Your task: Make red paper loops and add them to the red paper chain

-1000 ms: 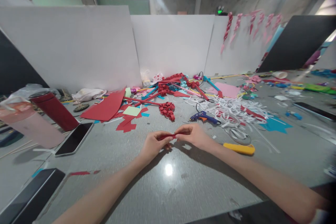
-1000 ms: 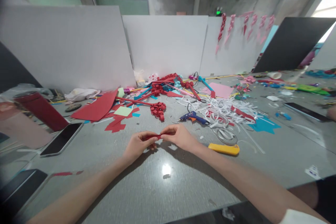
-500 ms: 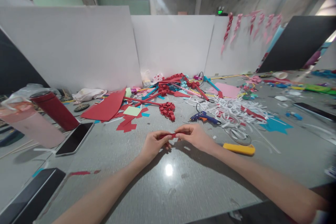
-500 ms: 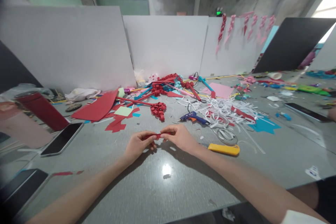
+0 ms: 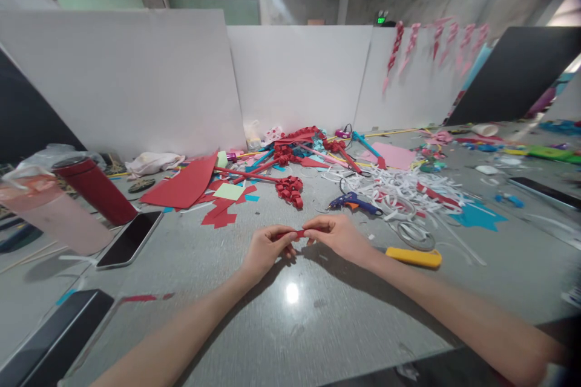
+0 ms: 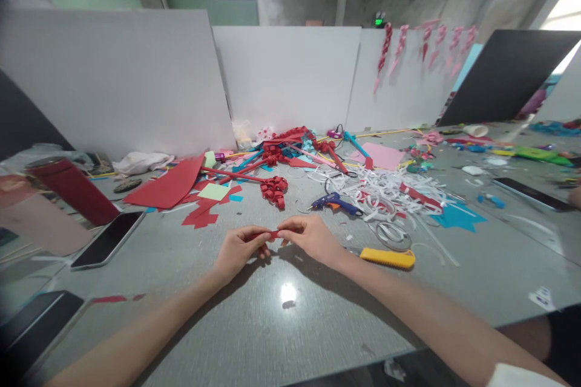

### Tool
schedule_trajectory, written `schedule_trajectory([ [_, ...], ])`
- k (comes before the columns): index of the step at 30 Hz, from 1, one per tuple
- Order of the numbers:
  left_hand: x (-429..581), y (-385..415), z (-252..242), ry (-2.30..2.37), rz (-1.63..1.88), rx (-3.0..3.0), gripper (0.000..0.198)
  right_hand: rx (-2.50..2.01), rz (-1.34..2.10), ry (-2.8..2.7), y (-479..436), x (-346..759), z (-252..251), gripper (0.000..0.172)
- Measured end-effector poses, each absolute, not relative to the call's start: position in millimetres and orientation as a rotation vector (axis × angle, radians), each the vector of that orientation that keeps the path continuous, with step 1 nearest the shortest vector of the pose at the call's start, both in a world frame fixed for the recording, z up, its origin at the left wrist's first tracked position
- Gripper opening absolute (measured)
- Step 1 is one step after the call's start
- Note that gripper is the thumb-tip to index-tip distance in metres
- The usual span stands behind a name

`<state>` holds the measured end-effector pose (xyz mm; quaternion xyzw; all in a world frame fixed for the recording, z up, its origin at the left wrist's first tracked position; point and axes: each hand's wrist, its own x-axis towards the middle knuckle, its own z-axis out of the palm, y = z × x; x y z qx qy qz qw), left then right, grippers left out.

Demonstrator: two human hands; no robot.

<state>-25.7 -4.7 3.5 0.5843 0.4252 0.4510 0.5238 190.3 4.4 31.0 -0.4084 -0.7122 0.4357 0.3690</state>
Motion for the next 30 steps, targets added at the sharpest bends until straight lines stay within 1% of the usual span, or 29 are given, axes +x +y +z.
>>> schedule_trajectory([
  [5, -26, -5, 3, 1.029, 1.077, 1.396, 0.036, -1.048, 1.115, -1.834, 3, 190, 33, 0.037],
  [12, -25, -2, -1, 1.018, 1.06, 1.394, 0.036, -1.054, 1.078, -1.865, 1, 191, 34, 0.031],
  [17, -23, -8, 0, 1.071, 1.089, 1.421, 0.027, -1.097, 0.963, -1.971, -2, 189, 38, 0.027],
  [21, -24, -14, 0, 1.104, 1.1, 1.664, 0.021, -1.085, 0.859, -2.14, -5, 189, 37, 0.027],
  [26, -29, -12, -3, 1.018, 0.999, 2.011, 0.032, -1.05, 0.664, -2.318, -6, 191, 32, 0.034],
  [30, -34, -6, -5, 1.042, 0.935, 2.298, 0.025, -1.055, 0.492, -2.38, -3, 191, 27, 0.035],
])
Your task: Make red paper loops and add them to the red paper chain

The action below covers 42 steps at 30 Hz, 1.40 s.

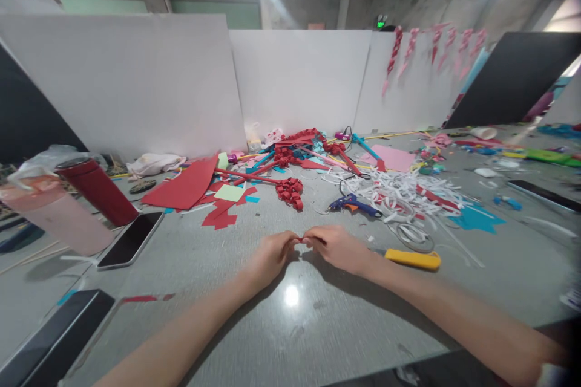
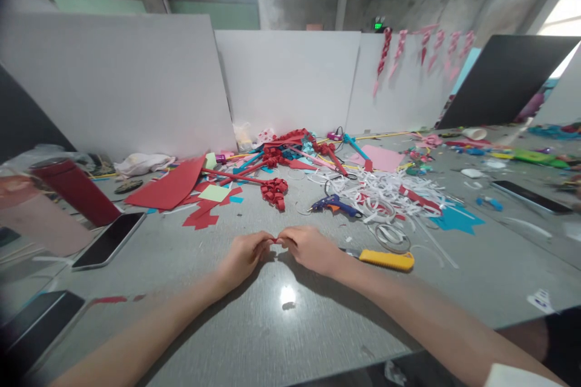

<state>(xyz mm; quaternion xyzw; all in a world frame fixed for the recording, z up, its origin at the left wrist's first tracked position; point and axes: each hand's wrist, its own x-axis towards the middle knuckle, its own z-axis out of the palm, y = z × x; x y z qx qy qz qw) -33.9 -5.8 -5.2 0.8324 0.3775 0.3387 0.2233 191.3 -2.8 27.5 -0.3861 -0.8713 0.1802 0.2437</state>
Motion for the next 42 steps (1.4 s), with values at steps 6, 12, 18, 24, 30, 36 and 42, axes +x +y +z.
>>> schedule_trajectory([
  [6, -37, -5, -12, 1.092, 0.856, 2.565, 0.023, -1.034, 0.437, -2.461, -3, 188, 28, 0.03],
  [12, -41, -4, -16, 0.999, 0.78, 2.75, 0.018, -1.015, 0.331, -2.599, -3, 190, 29, 0.033],
  [18, -44, -3, -13, 1.021, 0.716, 2.864, 0.014, -1.037, 0.204, -2.616, -4, 189, 30, 0.029],
  [24, -38, -8, -7, 0.96, 0.617, 3.054, 0.015, -1.021, 0.082, -2.703, -7, 182, 26, 0.031],
  [30, -42, -3, -11, 0.936, 0.657, 2.993, 0.015, -1.031, 0.164, -2.695, -6, 185, 28, 0.032],
  [36, -48, 5, -11, 1.103, 0.709, 2.822, 0.013, -1.13, 0.188, -2.654, 4, 196, 31, 0.024],
  [42, -48, 6, -10, 1.092, 0.725, 2.747, 0.016, -1.178, 0.221, -2.66, 9, 199, 28, 0.022],
])
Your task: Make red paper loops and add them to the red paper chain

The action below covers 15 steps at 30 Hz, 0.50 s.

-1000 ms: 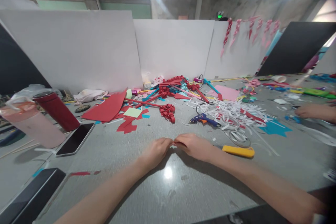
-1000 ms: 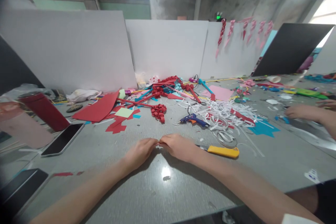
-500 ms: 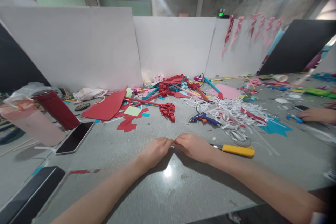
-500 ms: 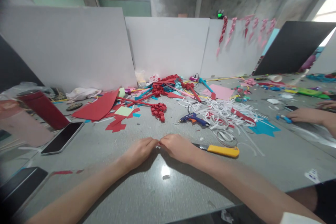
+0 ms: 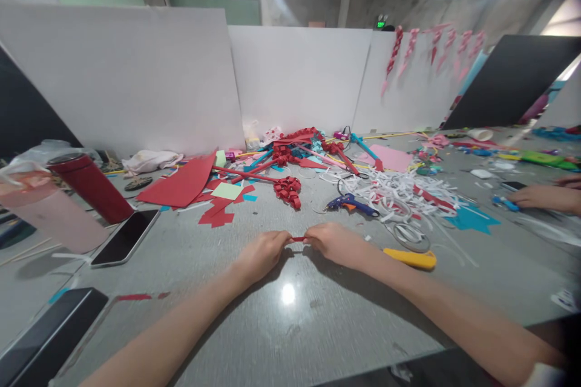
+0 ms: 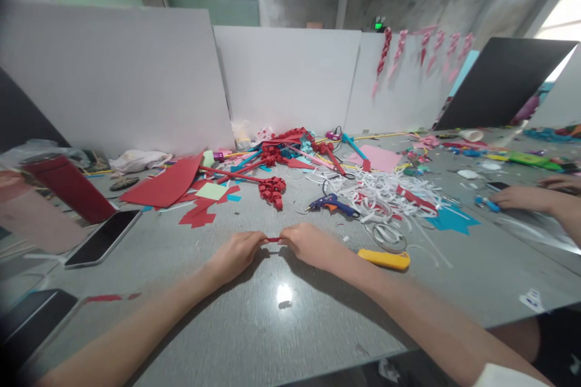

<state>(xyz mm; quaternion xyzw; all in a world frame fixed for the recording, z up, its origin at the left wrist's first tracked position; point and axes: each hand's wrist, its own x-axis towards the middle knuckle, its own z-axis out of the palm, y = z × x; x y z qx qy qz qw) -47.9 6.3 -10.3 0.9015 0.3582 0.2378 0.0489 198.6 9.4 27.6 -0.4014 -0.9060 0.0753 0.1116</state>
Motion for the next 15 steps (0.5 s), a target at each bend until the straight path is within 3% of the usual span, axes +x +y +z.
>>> schedule_trajectory([
  [6, -46.9, 6.5, -9.9, 1.104, 0.74, 2.719, 0.017, -1.327, 0.179, -2.684, 7.1, 197.5, 30.2, 0.036],
  [11, -49.2, 7.3, -11.3, 1.108, 0.763, 2.662, 0.018, -1.328, 0.201, -2.707, 8.7, 197.2, 34.1, 0.034],
  [15, -51.9, 8.6, -11.5, 1.127, 0.82, 2.56, 0.027, -1.366, 0.177, -2.712, 10.0, 199.1, 35.6, 0.042],
])
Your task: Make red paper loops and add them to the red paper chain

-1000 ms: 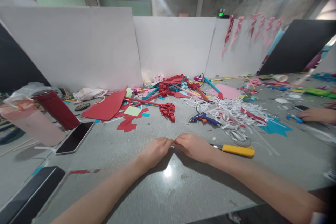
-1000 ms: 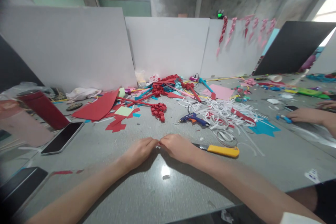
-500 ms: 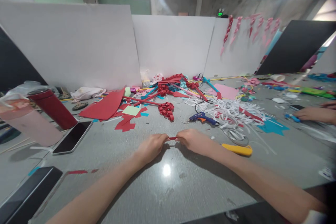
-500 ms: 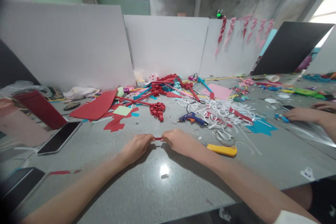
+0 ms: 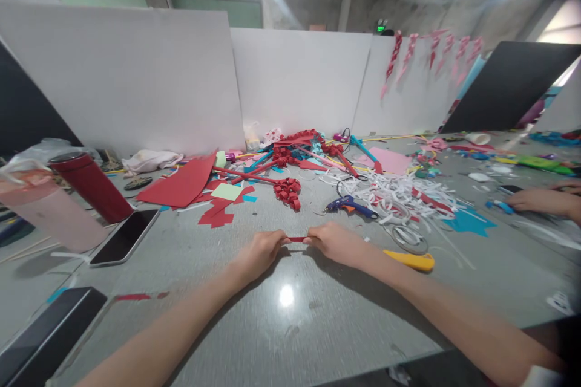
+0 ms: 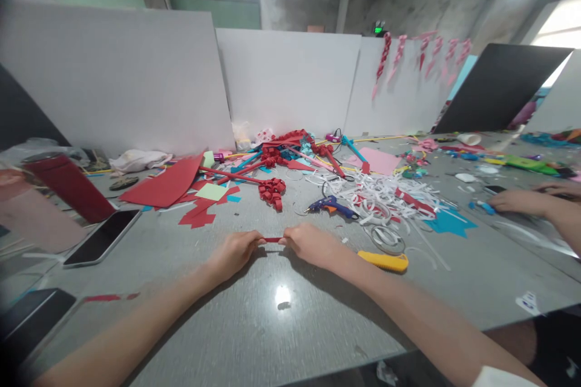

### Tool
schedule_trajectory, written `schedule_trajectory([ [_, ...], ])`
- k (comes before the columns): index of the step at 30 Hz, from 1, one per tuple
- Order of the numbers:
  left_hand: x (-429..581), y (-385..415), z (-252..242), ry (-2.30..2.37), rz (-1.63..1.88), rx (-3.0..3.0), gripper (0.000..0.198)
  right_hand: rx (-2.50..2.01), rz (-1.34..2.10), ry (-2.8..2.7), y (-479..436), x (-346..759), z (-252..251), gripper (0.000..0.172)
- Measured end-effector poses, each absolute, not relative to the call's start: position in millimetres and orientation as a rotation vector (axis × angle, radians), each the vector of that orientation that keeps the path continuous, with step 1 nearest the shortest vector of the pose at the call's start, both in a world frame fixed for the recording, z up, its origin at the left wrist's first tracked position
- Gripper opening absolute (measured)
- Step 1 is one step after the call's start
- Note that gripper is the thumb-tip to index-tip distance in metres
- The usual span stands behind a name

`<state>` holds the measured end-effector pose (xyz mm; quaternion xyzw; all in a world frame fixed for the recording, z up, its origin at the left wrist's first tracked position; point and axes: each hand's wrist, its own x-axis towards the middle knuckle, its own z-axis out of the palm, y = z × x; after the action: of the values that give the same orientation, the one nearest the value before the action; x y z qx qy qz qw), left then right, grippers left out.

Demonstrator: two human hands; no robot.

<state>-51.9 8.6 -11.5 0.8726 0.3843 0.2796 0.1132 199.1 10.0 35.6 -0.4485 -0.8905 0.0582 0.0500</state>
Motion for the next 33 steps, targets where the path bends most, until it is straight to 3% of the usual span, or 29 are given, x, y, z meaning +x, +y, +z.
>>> schedule_trajectory([
  [7, -51, 12, -7, 1.155, 0.943, 2.275, 0.036, -1.443, 0.102, -2.699, 11, 199, 34, 0.052],
  [15, -51, 14, -7, 1.228, 0.984, 2.17, 0.033, -1.4, 0.168, -2.703, 9, 198, 38, 0.035],
  [33, -46, 11, -1, 1.327, 1.082, 1.879, 0.032, -1.455, 0.178, -2.701, 7, 199, 40, 0.034],
])
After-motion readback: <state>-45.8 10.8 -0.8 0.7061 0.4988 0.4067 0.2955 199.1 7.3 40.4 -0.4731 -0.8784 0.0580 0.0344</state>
